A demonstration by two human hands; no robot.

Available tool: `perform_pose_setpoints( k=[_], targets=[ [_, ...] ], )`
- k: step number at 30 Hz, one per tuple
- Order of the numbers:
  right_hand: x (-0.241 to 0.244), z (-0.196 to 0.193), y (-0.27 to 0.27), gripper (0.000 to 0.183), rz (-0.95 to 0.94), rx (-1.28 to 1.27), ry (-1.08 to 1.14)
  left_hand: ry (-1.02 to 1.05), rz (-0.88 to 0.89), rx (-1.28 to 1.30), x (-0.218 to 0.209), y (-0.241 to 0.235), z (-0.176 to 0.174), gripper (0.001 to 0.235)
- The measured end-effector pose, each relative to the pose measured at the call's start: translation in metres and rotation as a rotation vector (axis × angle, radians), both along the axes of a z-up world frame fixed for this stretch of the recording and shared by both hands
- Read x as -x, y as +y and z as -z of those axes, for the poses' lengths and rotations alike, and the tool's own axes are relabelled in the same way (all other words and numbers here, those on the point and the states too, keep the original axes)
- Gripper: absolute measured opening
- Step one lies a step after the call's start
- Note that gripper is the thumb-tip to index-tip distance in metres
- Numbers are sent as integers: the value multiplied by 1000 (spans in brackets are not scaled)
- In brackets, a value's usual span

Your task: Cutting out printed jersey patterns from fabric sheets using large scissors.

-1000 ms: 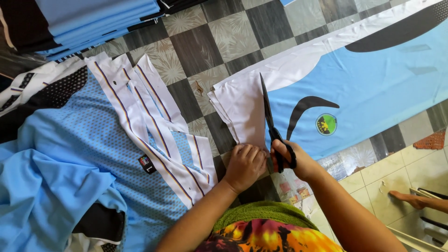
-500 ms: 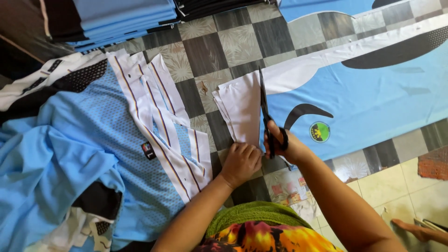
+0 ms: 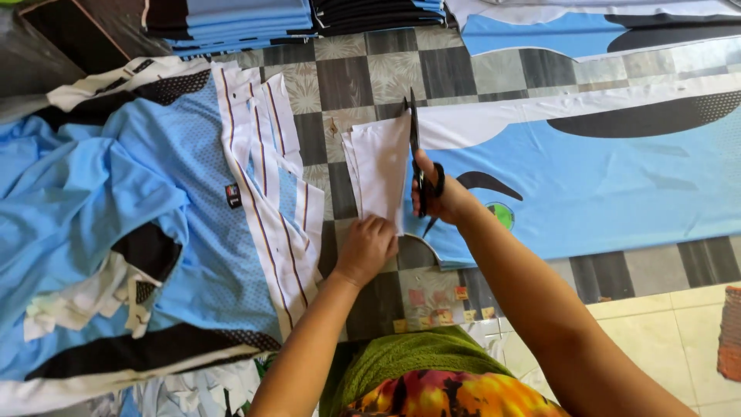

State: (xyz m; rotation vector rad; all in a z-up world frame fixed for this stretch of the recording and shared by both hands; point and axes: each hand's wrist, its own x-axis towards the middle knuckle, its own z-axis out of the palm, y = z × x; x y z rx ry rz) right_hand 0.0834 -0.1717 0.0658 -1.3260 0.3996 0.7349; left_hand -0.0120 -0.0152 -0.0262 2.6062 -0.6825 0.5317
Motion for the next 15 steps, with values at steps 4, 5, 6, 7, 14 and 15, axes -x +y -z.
perform_pose_setpoints(
  k=[4, 5, 6, 7, 14, 15],
  targets=[
    [-19, 30, -13, 61, 29, -15, -67, 106, -137, 61, 11, -5, 9, 12],
    [-25, 37, -14, 59, 36, -11, -93, 150, -202, 86, 15, -3, 8, 12],
    [-28, 47, -17, 57, 46, -6, -112, 199, -264, 111, 23, -2, 7, 12],
    [-19, 31, -20, 57, 43, -13, -116, 194, -268, 106, 41, 4, -10, 12],
    [56, -43, -79, 40, -75, 143, -290, 1172, -297, 188, 215, 60, -101, 9],
    [71, -46, -90, 40, -97, 164, -354, 1377, -238, 129, 246, 70, -92, 9]
  ],
)
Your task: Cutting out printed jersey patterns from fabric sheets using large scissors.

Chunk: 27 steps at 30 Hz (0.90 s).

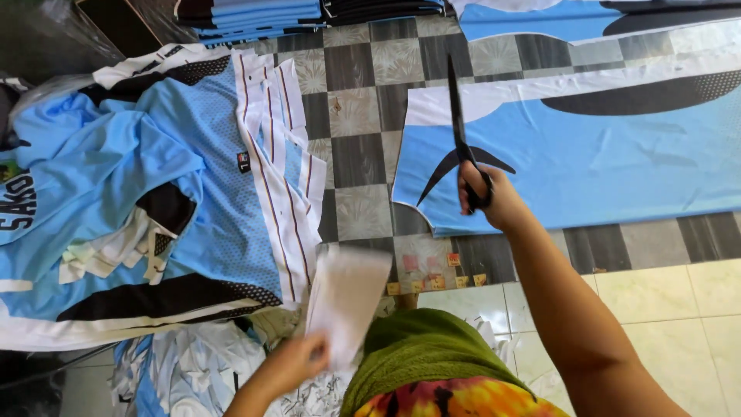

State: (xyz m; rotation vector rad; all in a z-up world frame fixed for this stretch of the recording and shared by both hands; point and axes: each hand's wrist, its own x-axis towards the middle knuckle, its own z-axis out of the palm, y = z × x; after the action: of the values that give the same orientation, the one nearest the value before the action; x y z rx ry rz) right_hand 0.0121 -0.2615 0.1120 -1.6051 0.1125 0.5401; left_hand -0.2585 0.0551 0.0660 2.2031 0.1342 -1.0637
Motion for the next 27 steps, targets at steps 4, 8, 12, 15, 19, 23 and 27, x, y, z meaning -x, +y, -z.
perform_pose_setpoints(
  k=[4, 8, 12, 15, 19, 23, 27],
  targets=[
    [55, 19, -60, 33, -78, 110, -19, -1106, 12, -707, 37, -50, 47, 43],
    [96, -3, -108, 25, 48, 352, 66, 250, 309, -100, -39, -45, -40, 46],
    [98, -15, -162, 48, 151, 843, -87, -624, 141, 77, -113, -126, -34, 38],
    [70, -7, -223, 55, 188, 1080, -180, -1033, 99, -85, -165, -206, 26, 39],
    [7, -4, -308, 56, 228, 1140, -314, -963, 49, -207, -200, -288, 12, 54],
    [-89, 42, -410, 51, 184, 1223, -412, -841, -170, -495, -242, -330, 38, 65],
    [-140, 90, -477, 63, 34, 1241, -368, -646, -296, -586, -265, -348, 76, 80]
  ],
)
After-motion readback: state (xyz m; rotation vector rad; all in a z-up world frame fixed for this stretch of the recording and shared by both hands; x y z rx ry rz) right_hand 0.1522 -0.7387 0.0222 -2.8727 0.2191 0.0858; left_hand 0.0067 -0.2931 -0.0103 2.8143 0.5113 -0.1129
